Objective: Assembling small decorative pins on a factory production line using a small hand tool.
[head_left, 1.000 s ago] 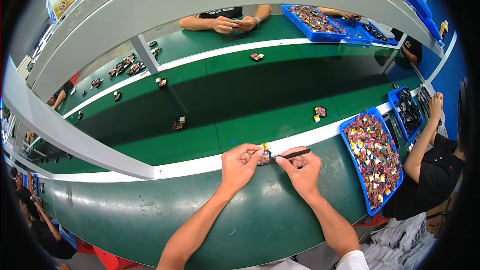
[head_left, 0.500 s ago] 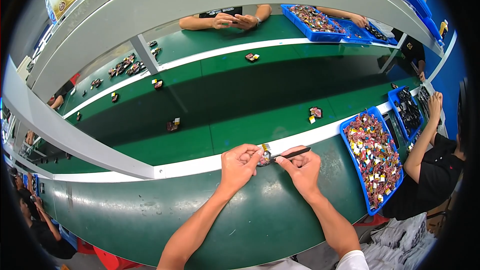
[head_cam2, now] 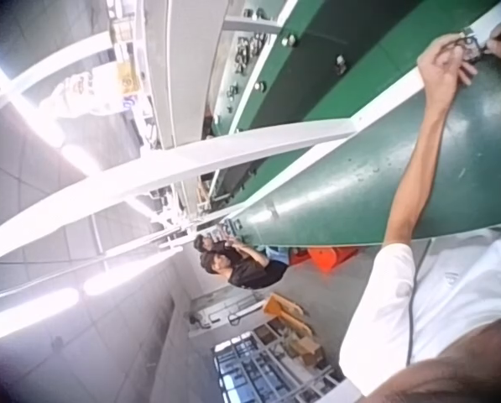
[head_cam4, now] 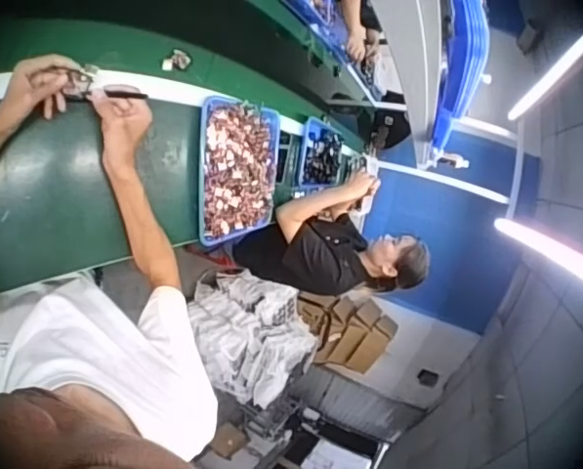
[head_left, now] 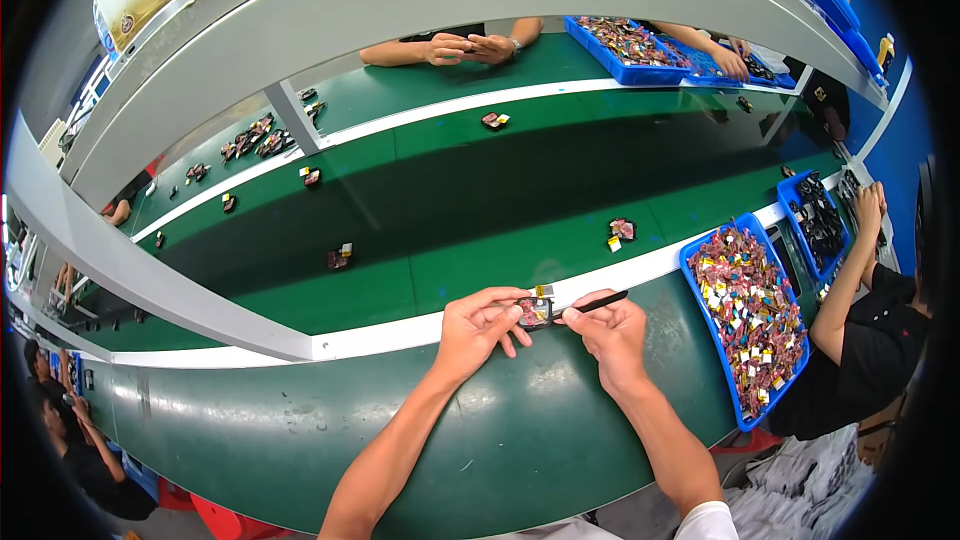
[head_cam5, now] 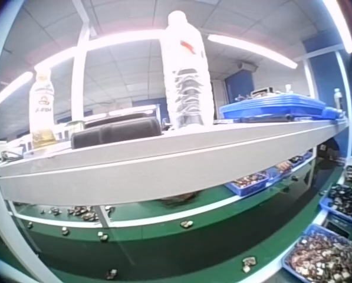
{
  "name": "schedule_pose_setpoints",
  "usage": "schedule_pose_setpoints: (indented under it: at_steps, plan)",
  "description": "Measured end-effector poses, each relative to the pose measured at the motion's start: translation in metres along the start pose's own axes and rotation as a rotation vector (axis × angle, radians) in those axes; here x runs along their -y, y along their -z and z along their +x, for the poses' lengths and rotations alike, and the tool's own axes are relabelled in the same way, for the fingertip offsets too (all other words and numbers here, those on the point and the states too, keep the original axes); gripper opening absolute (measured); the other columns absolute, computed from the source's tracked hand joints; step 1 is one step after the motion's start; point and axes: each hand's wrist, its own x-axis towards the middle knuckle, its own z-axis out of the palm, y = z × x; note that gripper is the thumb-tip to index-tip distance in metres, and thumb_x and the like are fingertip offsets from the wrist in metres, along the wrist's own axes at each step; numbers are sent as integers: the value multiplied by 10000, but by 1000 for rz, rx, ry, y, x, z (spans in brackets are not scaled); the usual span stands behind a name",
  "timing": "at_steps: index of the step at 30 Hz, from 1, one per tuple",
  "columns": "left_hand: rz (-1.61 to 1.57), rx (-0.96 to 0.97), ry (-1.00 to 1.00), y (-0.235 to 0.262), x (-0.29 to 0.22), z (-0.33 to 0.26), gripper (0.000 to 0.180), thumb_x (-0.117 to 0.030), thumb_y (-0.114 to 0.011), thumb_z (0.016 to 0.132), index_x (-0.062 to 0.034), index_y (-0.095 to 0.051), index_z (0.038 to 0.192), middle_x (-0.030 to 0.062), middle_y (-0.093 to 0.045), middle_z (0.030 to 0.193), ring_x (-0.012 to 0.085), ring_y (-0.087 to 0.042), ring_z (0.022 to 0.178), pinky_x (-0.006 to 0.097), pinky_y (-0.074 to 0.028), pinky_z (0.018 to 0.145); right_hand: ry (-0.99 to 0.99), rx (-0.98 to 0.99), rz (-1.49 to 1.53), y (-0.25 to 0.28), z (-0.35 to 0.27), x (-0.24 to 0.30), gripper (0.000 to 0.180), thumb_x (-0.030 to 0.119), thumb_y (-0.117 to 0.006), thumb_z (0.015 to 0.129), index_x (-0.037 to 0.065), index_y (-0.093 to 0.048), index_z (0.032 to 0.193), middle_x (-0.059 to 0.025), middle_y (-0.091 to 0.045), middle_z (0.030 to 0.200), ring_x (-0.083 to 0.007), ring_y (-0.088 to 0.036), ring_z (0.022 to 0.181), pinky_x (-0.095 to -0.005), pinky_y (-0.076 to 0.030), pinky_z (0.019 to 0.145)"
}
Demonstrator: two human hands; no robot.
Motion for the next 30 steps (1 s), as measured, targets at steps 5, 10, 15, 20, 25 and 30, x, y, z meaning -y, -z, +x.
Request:
schedule_pose_setpoints:
  at_steps: [5,10,15,20,25,30]
  plan:
    - [2,11,16,1,0,2,245,-49,-609,995,52,-643,1215,168,-720,1002,227,-732,719,275,-567,524,308,-8,11,-7,-1,-21,197,-87,-747,841,-22,-662,1007,-65,-734,823,17,-492,566,-173,-302,465]
    - [-12,4,-4,2,0,1,246,-86,-596,1007,67,-640,1195,183,-713,951,258,-735,711,290,-581,528,409,-6,-195,-7,-7,-24,116,-56,-771,840,-17,-692,917,7,-681,736,42,-397,531,-160,-268,475]
    - [-12,16,0,2,1,1,236,-75,-590,1008,65,-642,1191,178,-714,951,248,-732,705,289,-583,535,450,-22,-240,-5,-5,-27,117,-49,-786,826,-4,-702,893,22,-668,719,40,-380,514,-170,-245,457]
    - [-10,23,9,3,2,1,225,-56,-585,1006,65,-652,1183,172,-716,967,230,-727,696,284,-581,538,452,-2,-257,-5,-4,-24,122,-48,-788,822,-1,-699,891,15,-678,747,39,-380,516,-167,-250,459]
    - [-5,14,1,1,1,1,227,-57,-604,995,82,-649,1167,186,-715,954,246,-729,686,285,-578,526,459,11,-282,-3,-3,-21,125,-49,-789,819,-1,-697,889,4,-687,778,39,-384,521,-164,-256,461]
    - [-14,22,13,2,-1,1,219,-56,-609,991,81,-656,1155,184,-716,963,241,-730,683,283,-578,529,455,32,-293,-4,-3,-19,121,-59,-781,821,-5,-700,892,1,-689,788,42,-394,527,-164,-262,460]
